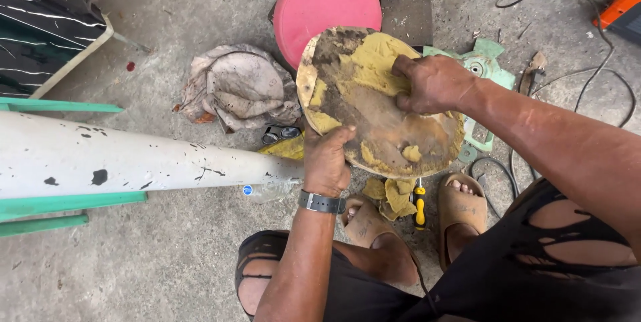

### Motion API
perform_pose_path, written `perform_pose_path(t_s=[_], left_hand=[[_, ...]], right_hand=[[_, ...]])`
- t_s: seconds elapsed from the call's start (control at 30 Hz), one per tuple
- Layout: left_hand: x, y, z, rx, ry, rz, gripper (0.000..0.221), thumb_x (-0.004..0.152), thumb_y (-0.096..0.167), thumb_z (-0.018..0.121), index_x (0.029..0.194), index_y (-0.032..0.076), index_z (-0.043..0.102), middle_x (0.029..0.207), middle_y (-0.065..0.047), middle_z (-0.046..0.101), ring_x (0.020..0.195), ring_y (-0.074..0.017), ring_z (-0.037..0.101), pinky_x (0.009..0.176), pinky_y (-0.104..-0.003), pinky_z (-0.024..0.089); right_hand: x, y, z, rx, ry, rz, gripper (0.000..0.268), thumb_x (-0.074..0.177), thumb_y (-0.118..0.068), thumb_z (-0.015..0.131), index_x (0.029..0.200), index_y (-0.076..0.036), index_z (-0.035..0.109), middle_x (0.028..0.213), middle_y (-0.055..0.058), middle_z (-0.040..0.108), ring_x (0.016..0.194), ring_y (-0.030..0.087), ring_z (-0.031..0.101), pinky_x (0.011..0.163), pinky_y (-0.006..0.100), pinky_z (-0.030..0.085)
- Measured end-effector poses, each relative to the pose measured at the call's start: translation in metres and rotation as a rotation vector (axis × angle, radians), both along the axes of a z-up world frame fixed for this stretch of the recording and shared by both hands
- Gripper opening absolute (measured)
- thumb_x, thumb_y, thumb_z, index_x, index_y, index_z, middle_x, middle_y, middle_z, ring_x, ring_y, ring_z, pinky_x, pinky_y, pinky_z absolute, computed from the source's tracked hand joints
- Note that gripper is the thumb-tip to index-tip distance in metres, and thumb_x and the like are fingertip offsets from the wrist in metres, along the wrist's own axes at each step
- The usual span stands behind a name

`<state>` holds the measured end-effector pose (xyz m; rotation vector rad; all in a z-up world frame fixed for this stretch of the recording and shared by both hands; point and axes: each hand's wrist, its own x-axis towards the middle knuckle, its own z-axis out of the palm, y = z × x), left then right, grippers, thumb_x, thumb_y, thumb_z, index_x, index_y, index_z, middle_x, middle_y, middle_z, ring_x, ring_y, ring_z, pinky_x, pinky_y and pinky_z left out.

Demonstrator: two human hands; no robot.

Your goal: Removing old foam and cleaning a circular seat base using an angle grinder and manual peeling.

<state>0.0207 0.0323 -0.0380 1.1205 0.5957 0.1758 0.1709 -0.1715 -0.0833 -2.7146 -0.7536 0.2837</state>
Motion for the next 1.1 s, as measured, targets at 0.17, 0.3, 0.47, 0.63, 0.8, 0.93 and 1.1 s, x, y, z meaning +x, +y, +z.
perform_pose_path(t_s=[0.17,0.3,0.47,0.63,0.8,0.93,1.1], left_hand=[[0.0,-0.007,0.018,0.014,-0.05,-0.013,0.053,0.067,-0.012,0.074,0.114,0.011,0.06,0.087,0.0,0.052,0.092,-0.017,0.058,0.091,-0.043,0.051],[-0.005,0.007,-0.006,0.048,0.003,-0.048,0.048,0.069,-0.008,0.074,0.11,0.013,0.061,0.082,-0.002,0.054,0.084,-0.0206,0.058,0.091,-0.046,0.049],[0.001,0.01,-0.014,0.001,-0.013,-0.005,0.061,0.07,-0.009,0.074,0.126,0.011,0.061,0.077,-0.005,0.059,0.078,-0.0205,0.059,0.096,-0.048,0.043],[0.005,0.013,-0.019,-0.016,-0.024,-0.066,0.063,0.073,-0.008,0.076,0.131,0.012,0.061,0.073,-0.005,0.063,0.071,-0.0204,0.061,0.098,-0.053,0.045],[0.002,0.005,-0.011,0.028,-0.055,-0.05,0.061,0.071,-0.012,0.073,0.124,0.014,0.061,0.076,-0.004,0.062,0.072,-0.0169,0.063,0.088,-0.039,0.05],[0.002,0.009,-0.015,0.029,-0.066,-0.042,0.061,0.071,-0.014,0.072,0.123,0.014,0.06,0.078,-0.003,0.059,0.069,-0.017,0.063,0.083,-0.04,0.052],[0.004,0.013,-0.014,-0.013,-0.075,-0.02,0.058,0.07,-0.013,0.071,0.12,0.014,0.06,0.075,-0.005,0.061,0.065,-0.0178,0.063,0.077,-0.036,0.052]], right_hand=[[0.01,-0.005,-0.026,0.13,-0.043,-0.006,0.039,0.079,-0.033,0.07,0.115,-0.017,0.067,0.097,0.013,0.078,0.094,0.043,0.076,0.084,0.057,0.061],[0.014,-0.013,-0.041,0.346,-0.001,0.016,0.027,0.081,-0.026,0.075,0.105,-0.016,0.069,0.092,0.013,0.077,0.093,0.038,0.076,0.083,0.054,0.061],[0.0,-0.022,0.03,0.255,0.343,-0.012,0.065,0.079,-0.034,0.087,0.134,-0.011,0.061,0.118,0.017,0.071,0.114,0.038,0.067,0.1,0.057,0.054],[0.008,-0.03,0.009,0.24,0.272,0.064,0.069,0.072,-0.023,0.093,0.134,-0.007,0.066,0.113,0.017,0.074,0.111,0.036,0.072,0.098,0.052,0.058],[-0.011,-0.016,0.0,0.172,-0.04,0.126,0.056,0.071,-0.022,0.076,0.124,-0.008,0.064,0.096,0.018,0.075,0.092,0.041,0.076,0.078,0.058,0.062],[0.016,-0.015,-0.05,0.246,-0.178,0.125,0.04,0.078,-0.017,0.068,0.117,-0.01,0.065,0.094,0.016,0.075,0.09,0.042,0.076,0.075,0.057,0.062],[0.015,-0.015,-0.022,0.457,0.231,-0.154,0.029,0.079,-0.021,0.073,0.106,-0.025,0.078,0.096,0.008,0.079,0.098,0.033,0.075,0.087,0.048,0.06]])
